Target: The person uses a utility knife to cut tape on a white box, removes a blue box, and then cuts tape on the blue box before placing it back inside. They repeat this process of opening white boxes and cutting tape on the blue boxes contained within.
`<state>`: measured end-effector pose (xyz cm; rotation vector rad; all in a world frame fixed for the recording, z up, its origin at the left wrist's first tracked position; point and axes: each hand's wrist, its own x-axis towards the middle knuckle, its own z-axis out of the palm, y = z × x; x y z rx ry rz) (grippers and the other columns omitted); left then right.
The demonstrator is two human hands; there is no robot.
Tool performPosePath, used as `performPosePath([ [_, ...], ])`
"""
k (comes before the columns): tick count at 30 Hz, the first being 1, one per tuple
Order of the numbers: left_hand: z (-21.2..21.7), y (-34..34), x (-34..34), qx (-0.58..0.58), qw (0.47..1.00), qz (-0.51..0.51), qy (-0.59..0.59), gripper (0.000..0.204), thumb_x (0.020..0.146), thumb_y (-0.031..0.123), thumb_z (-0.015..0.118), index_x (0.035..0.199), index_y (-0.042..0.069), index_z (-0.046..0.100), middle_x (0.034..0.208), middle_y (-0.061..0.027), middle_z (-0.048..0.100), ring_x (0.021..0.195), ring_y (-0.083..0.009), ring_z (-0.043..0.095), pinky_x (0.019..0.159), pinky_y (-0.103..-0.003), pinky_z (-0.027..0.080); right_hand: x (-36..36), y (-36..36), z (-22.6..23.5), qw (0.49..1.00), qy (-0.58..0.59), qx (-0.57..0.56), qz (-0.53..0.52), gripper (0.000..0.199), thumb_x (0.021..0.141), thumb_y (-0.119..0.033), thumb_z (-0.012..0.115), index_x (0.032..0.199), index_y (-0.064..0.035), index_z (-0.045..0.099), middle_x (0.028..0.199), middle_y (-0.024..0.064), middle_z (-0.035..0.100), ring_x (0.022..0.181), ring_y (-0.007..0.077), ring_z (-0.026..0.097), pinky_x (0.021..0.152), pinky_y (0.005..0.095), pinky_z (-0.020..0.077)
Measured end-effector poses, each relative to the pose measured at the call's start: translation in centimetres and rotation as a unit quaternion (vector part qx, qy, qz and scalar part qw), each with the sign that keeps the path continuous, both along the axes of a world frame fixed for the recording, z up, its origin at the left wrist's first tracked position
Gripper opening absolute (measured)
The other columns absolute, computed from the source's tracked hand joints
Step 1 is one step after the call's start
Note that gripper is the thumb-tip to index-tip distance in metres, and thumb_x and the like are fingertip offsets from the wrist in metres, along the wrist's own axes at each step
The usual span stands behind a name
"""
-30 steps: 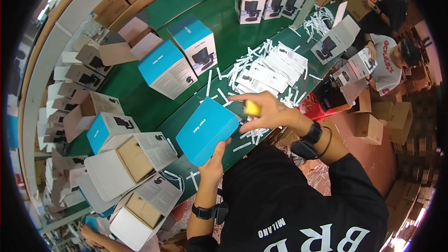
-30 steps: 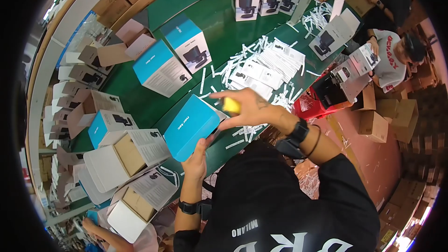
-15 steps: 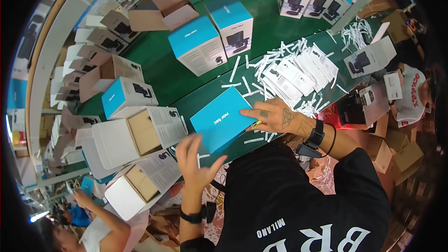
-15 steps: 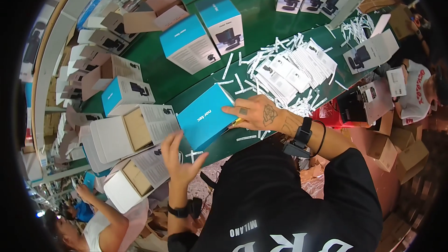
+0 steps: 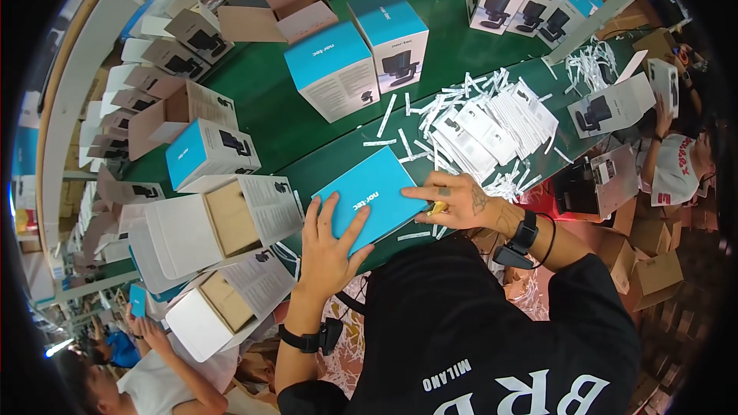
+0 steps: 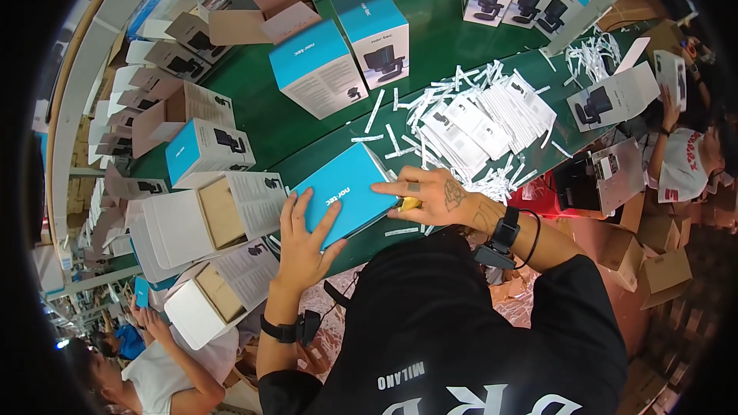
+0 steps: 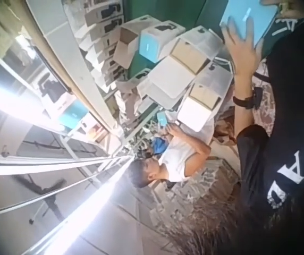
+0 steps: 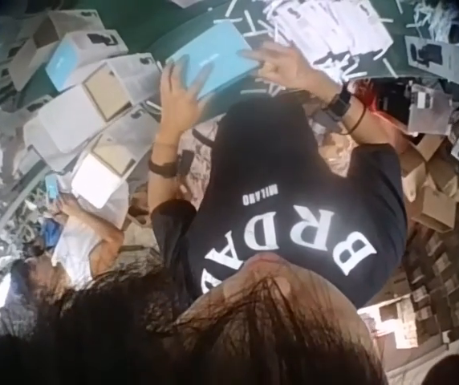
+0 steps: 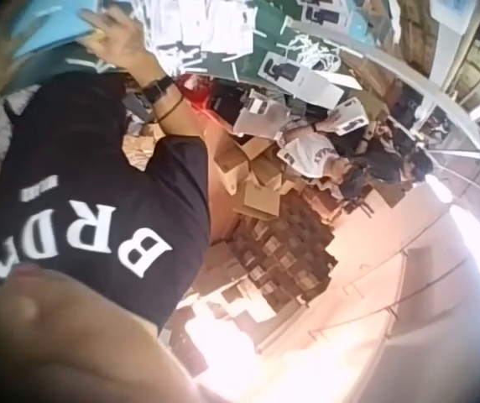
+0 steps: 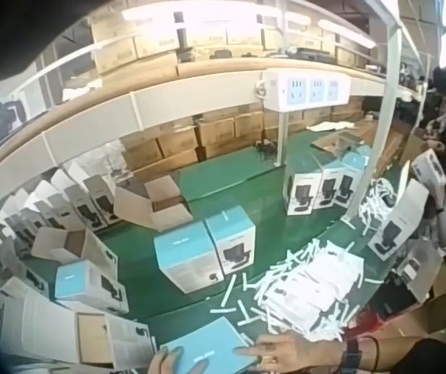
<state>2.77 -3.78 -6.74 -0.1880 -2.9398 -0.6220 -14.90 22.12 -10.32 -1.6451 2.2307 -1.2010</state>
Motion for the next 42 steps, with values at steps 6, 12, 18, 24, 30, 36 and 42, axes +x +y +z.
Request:
performPosePath([
  [6, -0.1, 0.6, -0.2, -0.026, 0.999, -0.007, -0.041, 0.080, 0.086, 0.042, 0.076, 0.155, 0.019, 0.043, 0.163, -0.0291, 0.023, 0.147, -0.0571, 0.022, 0.113, -0.069, 0.028, 1.9, -0.5, -1.8, 0.997, -0.047, -0.037, -0.045, 0.068, 0.076, -0.026, 0.089, 0.140, -0.0210, 0.064, 0.094, 0.0055, 0.058, 0.066, 0.0199, 0.062, 0.056, 0.0299, 0.0532],
  [12, -1.4, 3.3, -1.0, -0.077, 0.995, 0.037, -0.053, 0.085, 0.086, 0.046, 0.074, 0.157, 0.011, 0.039, 0.164, -0.0313, 0.020, 0.149, -0.0581, 0.017, 0.114, -0.073, 0.022, 3.1, -1.4, -3.3, 0.994, -0.021, -0.075, -0.082, 0.067, 0.074, -0.022, 0.091, 0.136, -0.0194, 0.066, 0.101, 0.0074, 0.057, 0.065, 0.0180, 0.058, 0.057, 0.0285, 0.0525],
  [18, -3.8, 4.8, -4.1, -0.140, 0.990, 0.005, -0.024, 0.084, 0.086, 0.042, 0.074, 0.156, 0.009, 0.040, 0.164, -0.0309, 0.022, 0.149, -0.0578, 0.019, 0.114, -0.074, 0.018, 1.5, -1.5, -4.4, 0.993, 0.070, -0.086, -0.041, 0.052, 0.075, -0.023, 0.089, 0.124, -0.0172, 0.073, 0.107, 0.0077, 0.059, 0.064, 0.0152, 0.057, 0.055, 0.0271, 0.0502],
  [24, -2.7, 4.8, -3.9, -0.114, 0.993, -0.005, -0.030, 0.087, 0.083, 0.039, 0.075, 0.155, 0.007, 0.039, 0.163, -0.0307, 0.023, 0.147, -0.0575, 0.022, 0.114, -0.074, 0.019, 0.9, -2.1, -6.0, 0.981, 0.107, -0.163, -0.011, 0.038, 0.076, -0.018, 0.089, 0.113, -0.0144, 0.078, 0.110, 0.0096, 0.059, 0.062, 0.0142, 0.056, 0.052, 0.0269, 0.0470],
  [30, -1.4, 2.3, -5.3, -0.019, 0.996, 0.086, 0.003, 0.096, 0.072, 0.046, 0.080, 0.153, 0.010, 0.043, 0.149, -0.0309, 0.037, 0.134, -0.0533, 0.037, 0.110, -0.067, 0.028, 1.4, -1.9, -5.5, 0.980, 0.089, -0.178, -0.019, 0.036, 0.075, -0.017, 0.090, 0.109, -0.0156, 0.079, 0.106, 0.0081, 0.058, 0.061, 0.0133, 0.055, 0.051, 0.0262, 0.0462],
  [36, 0.1, 0.6, -5.1, -0.046, 0.999, 0.010, 0.002, 0.100, 0.061, 0.044, 0.084, 0.151, 0.016, 0.048, 0.141, -0.0292, 0.042, 0.123, -0.0475, 0.045, 0.102, -0.059, 0.036, 2.8, -1.5, -5.9, 0.972, 0.020, -0.221, -0.080, 0.043, 0.072, -0.018, 0.093, 0.112, -0.0175, 0.077, 0.099, 0.0052, 0.057, 0.059, 0.0122, 0.055, 0.050, 0.0251, 0.0463],
  [42, 1.5, -0.8, -4.8, -0.020, 0.998, -0.025, -0.054, 0.102, 0.054, 0.037, 0.084, 0.150, 0.021, 0.050, 0.141, -0.0298, 0.044, 0.123, -0.0476, 0.046, 0.102, -0.057, 0.039, -1.1, -1.1, -1.2, 0.988, -0.071, -0.098, -0.100, 0.043, 0.076, -0.017, 0.090, 0.116, -0.0108, 0.076, 0.081, 0.0059, 0.063, 0.063, 0.0169, 0.059, 0.055, 0.0301, 0.0479],
])
